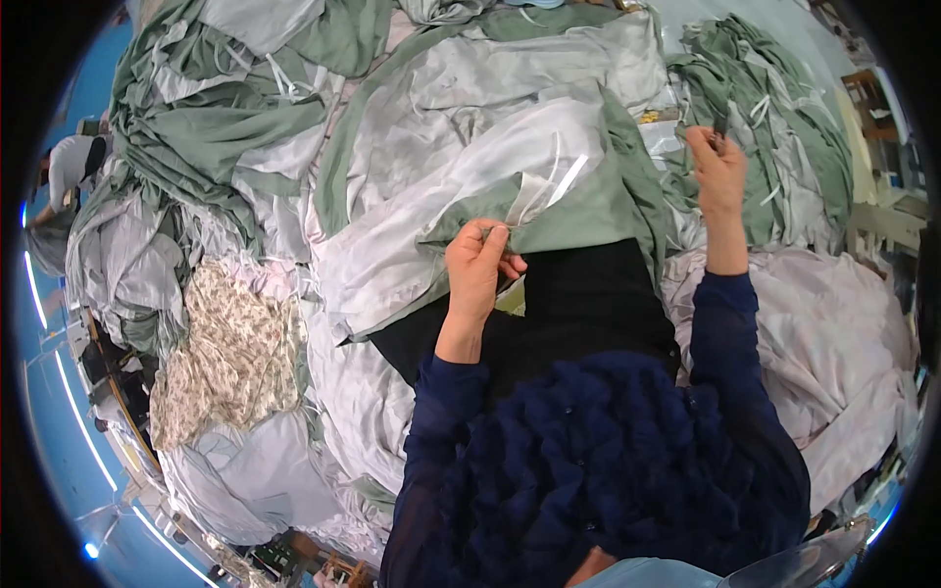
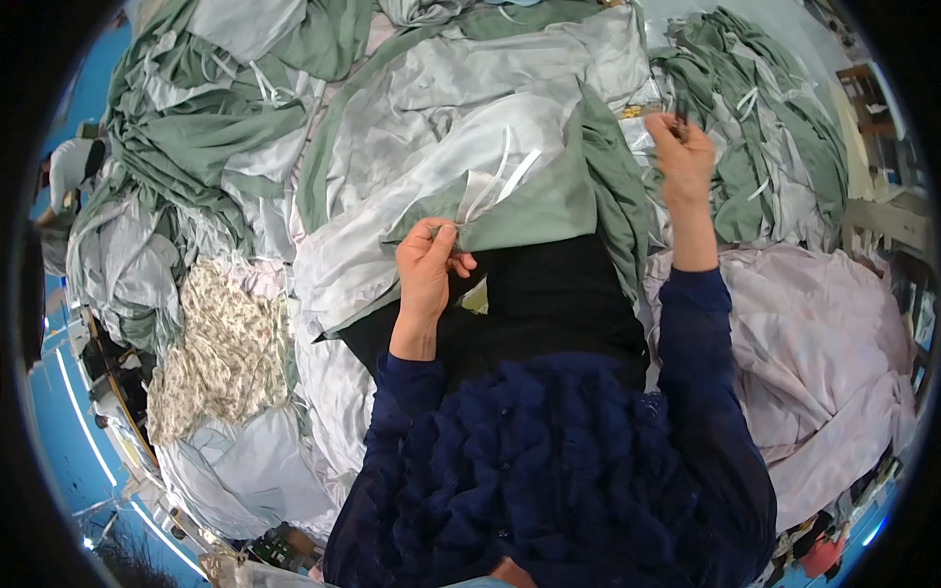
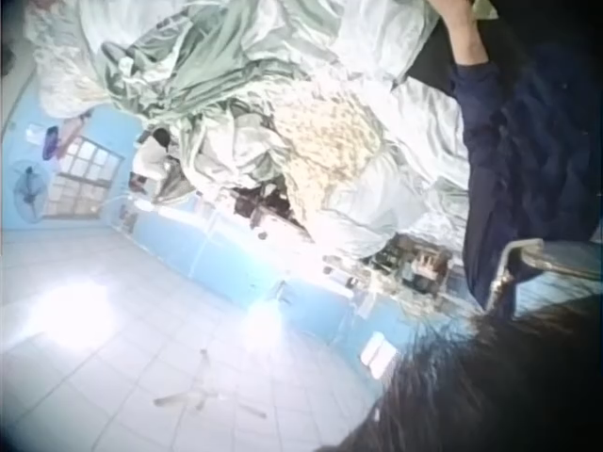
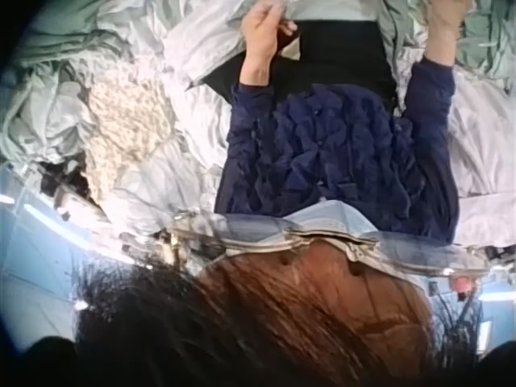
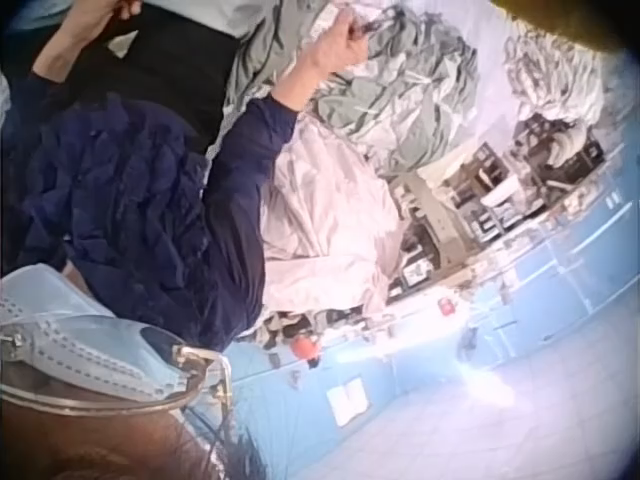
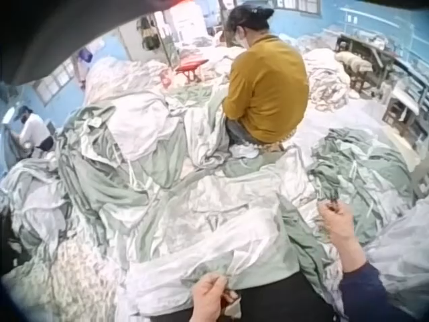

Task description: Inspecting textile items for quality, cleaning loose threads with a tool, and folding them.

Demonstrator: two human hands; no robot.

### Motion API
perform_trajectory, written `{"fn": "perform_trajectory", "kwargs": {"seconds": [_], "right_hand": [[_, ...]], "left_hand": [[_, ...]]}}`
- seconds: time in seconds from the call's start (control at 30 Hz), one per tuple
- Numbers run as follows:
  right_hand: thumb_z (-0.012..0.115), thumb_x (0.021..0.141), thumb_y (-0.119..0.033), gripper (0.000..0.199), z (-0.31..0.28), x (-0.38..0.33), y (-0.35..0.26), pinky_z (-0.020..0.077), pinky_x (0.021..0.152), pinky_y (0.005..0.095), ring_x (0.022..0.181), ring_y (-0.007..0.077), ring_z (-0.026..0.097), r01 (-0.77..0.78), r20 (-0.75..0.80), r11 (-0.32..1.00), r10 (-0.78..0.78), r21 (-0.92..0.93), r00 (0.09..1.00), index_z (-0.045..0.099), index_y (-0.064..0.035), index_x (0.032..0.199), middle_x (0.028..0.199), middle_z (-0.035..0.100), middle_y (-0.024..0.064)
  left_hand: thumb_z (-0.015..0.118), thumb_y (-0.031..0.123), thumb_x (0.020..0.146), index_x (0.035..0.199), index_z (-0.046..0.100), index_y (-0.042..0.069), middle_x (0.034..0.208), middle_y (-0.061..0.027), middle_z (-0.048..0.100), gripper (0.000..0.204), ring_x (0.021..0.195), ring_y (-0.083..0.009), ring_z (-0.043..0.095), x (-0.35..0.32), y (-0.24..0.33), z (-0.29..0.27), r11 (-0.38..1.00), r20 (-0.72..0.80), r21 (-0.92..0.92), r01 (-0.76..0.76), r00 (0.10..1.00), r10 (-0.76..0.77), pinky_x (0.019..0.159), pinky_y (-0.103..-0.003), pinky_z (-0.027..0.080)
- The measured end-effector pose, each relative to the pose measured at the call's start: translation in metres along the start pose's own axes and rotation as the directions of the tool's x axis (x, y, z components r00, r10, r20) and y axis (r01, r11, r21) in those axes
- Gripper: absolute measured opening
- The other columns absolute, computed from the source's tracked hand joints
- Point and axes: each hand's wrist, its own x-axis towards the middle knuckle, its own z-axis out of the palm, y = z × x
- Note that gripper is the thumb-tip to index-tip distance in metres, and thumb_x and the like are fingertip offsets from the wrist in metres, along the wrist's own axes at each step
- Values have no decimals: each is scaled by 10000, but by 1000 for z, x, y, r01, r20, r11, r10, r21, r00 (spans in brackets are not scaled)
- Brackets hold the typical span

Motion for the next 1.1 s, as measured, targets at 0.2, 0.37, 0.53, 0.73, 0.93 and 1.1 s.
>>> {"fn": "perform_trajectory", "kwargs": {"seconds": [0.2, 0.37, 0.53, 0.73, 0.93, 1.1], "right_hand": [[621, 934, -126, 216, 27, -70, -20, 386, 648, 183, 735, 13, 483, 55, 383, 974, 34, -219, 923, 646, -5, 1111, 861, 586, -57], [606, 932, -91, 258, 74, -125, -40, 430, 685, 203, 763, 44, 510, 166, 625, 942, 57, -292, 779, 611, -3, 1175, 885, 609, -9], [554, 971, -126, 254, 88, -145, -35, 456, 698, 238, 726, 102, 530, 338, 676, 902, -76, -266, 733, 603, 18, 1174, 881, 628, 46], [517, 1001, -240, 288, 100, -175, -27, 262, 469, 157, 623, -1, 378, -540, 704, 817, 504, -202, 500, 635, -24, 1149, 733, 477, -62], [551, 983, -230, 263, 112, -184, -19, 272, 472, 154, 626, 16, 399, -699, 705, 693, 585, -177, 401, 633, -24, 1124, 748, 485, -62], [579, 970, -214, 244, 121, -185, -9, 275, 463, 150, 617, 19, 411, -701, 729, 697, 557, -150, 398, 640, -19, 1103, 740, 500, -56]], "left_hand": [[583, 163, 972, 1004, 613, -14, 727, -48, 623, 183, 564, -128, 624, -7, 11, 7, 993, -6, 81, -87, 996, 88, 464, -198, 440], [577, 142, 968, 962, 638, -7, 735, -48, 640, 161, 562, -88, 610, -13, 21, 6, 991, -61, 6, -137, 989, 137, 457, -195, 434], [594, 133, 954, 923, 652, -12, 756, -65, 655, 159, 570, -93, 610, -28, 25, 5, 976, -161, 196, -96, 979, 129, 472, -198, 446], [607, 112, 934, 891, 650, -16, 712, -51, 645, 141, 536, -87, 600, -47, 24, -5, 936, -232, 352, 17, 970, 69, 459, -215, 454], [610, 110, 929, 855, 636, -5, 677, -35, 627, 139, 516, -78, 577, -63, 13, -14, 956, -243, 285, 72, 970, -1, 454, -215, 444], [603, 100, 926, 841, 630, 0, 664, -26, 617, 134, 501, -63, 548, -66, 4, -16, 960, -211, 272, 61, 978, -2, 454, -212, 432]]}}
